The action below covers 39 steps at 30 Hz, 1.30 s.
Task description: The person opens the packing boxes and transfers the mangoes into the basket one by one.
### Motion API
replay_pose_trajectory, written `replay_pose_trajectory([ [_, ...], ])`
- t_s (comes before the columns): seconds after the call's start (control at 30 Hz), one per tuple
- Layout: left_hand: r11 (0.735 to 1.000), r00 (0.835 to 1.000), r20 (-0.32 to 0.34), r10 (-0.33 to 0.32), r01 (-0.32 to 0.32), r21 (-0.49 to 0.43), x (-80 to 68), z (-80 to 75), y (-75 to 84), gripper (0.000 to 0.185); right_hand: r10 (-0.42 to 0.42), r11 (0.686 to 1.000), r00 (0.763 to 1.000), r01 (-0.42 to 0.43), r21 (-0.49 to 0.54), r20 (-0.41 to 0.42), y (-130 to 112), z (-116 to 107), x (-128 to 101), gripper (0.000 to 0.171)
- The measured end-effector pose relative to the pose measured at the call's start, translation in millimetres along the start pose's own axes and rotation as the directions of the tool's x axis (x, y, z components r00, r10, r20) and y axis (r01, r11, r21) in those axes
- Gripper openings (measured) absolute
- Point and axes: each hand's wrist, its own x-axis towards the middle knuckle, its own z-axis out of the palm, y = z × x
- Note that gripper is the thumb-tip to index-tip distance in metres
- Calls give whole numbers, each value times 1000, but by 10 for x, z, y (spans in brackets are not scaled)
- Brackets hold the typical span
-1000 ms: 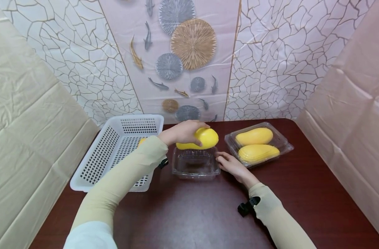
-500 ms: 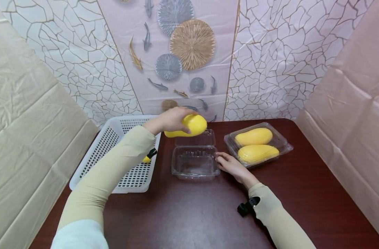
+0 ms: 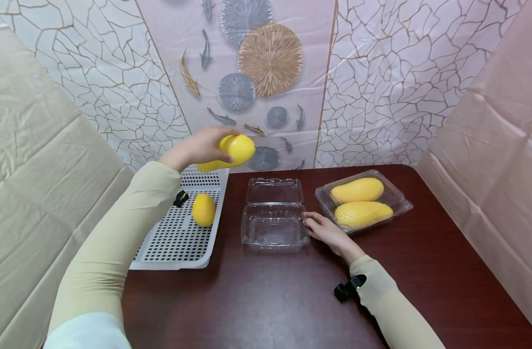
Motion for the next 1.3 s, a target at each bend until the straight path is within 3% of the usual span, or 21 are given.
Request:
replay_pose_trajectory([
  [0.2,997,997,8,-73,73,21,-78,18,-239,73,-4,1000,1000,4,-8,4,-4,-8,-3,50],
  [0.57,978,978,37,-207,207,19,-232,214,-639,70,-2,1000,1000,2,-14,3,17,18,-10,50],
  [0.73,972,971,30,-237,236,21,-294,348,-817,69,-5,1000,1000,5,-5,-13,12,21,-17,50],
  [0.9,964,963,46,-265,264,17,-284,516,-944,68,-4,1000,1000,4,-10,-20,13,7,-13,50],
  [1.3,931,926,97,-364,365,8,-304,820,-1137,73,-15,1000,1000,15,7,4,19,-11,-17,51],
])
